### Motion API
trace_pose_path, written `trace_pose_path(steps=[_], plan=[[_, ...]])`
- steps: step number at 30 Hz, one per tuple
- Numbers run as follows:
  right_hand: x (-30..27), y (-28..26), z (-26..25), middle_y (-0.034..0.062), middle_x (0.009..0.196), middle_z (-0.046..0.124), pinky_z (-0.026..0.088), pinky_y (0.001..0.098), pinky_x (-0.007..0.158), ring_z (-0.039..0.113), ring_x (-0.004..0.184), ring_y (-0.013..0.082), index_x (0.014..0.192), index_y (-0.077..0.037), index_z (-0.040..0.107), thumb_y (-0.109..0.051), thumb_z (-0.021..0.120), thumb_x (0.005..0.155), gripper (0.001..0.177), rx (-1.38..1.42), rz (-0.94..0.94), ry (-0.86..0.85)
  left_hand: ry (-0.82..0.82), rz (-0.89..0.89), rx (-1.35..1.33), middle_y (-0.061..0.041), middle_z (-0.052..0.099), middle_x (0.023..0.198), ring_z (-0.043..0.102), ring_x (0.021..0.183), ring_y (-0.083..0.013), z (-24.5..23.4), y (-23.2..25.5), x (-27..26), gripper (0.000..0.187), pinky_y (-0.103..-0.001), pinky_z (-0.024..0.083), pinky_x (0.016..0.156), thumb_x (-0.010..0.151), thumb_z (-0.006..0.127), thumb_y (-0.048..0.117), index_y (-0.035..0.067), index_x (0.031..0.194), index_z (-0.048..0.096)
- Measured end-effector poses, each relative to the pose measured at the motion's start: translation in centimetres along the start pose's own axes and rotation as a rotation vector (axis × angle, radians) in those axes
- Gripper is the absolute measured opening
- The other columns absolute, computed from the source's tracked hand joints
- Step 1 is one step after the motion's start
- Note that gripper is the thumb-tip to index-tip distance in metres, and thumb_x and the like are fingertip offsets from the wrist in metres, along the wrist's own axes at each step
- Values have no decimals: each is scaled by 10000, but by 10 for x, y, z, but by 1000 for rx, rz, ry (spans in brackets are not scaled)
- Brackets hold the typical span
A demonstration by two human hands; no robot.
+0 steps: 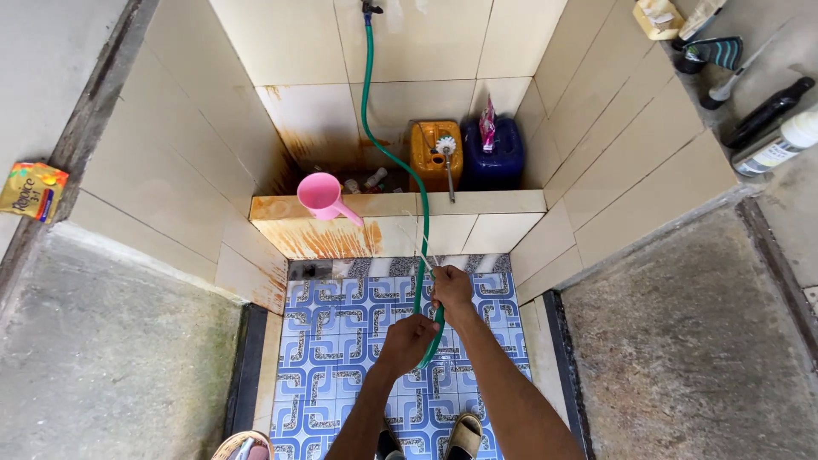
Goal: Clean a tiled basin area in a bathroom using a brush, hose, and water scoop.
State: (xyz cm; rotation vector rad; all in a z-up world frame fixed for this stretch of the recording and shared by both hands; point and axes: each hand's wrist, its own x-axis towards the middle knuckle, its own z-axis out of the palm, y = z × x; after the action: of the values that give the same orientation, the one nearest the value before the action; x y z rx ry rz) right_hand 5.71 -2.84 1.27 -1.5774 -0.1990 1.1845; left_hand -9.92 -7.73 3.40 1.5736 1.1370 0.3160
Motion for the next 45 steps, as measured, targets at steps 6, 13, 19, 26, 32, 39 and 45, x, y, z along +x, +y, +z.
trace_pose_path(steps=[6,13,19,26,32,39,45], plan=[[32,41,24,158,628,561,446,297,327,533,426,165,874,-14,672,-176,596,1016,228,-33,-74,-112,48,45,-132,-92,643,648,694,671,-256,-31,-5,-12,275,-408,542,710,1005,667,324,65,965,750],[27,51,75,144,653,593,474,274,327,564,454,143,960,18,695,-170,564,1022,238,-115,-71,-193,99,14,-176,-97,681,626,677,587,-238,-59,-48,-1,300,-393,543,663,1000,673,354,73,921,746],[11,53,123,140,627,551,436,272,311,522,415,141,936,31,668,-149,582,998,209,-111,-44,-225,134,-40,-303,-104,661,598,667,557,-202,-96,-49,-15,338,-324,561,624,1014,668,346,27,919,728],[9,62,175,158,600,541,426,279,310,535,405,174,858,18,686,-167,598,979,238,-214,-49,-262,120,-171,-406,-168,707,709,738,668,-247,-129,-63,-19,397,-373,655,664,1033,646,413,25,990,717],[5,62,218,139,595,503,387,294,292,494,386,160,824,-4,668,-150,620,941,193,-175,-49,-273,182,-197,-480,-149,700,716,736,671,-240,-159,-62,-21,398,-379,667,668,1036,636,432,45,973,705],[-17,41,253,126,622,495,371,274,319,475,405,145,859,2,651,-163,595,967,205,-196,-47,-347,211,-188,-490,-165,710,757,754,723,-266,-181,-79,-16,442,-411,672,712,1038,632,485,49,1006,701],[-23,43,271,136,648,508,384,277,329,482,412,136,895,3,659,-163,587,989,204,-230,-57,-424,212,-174,-523,-209,731,809,778,796,-331,-195,-86,-19,458,-480,664,767,1060,578,503,57,1049,680]])
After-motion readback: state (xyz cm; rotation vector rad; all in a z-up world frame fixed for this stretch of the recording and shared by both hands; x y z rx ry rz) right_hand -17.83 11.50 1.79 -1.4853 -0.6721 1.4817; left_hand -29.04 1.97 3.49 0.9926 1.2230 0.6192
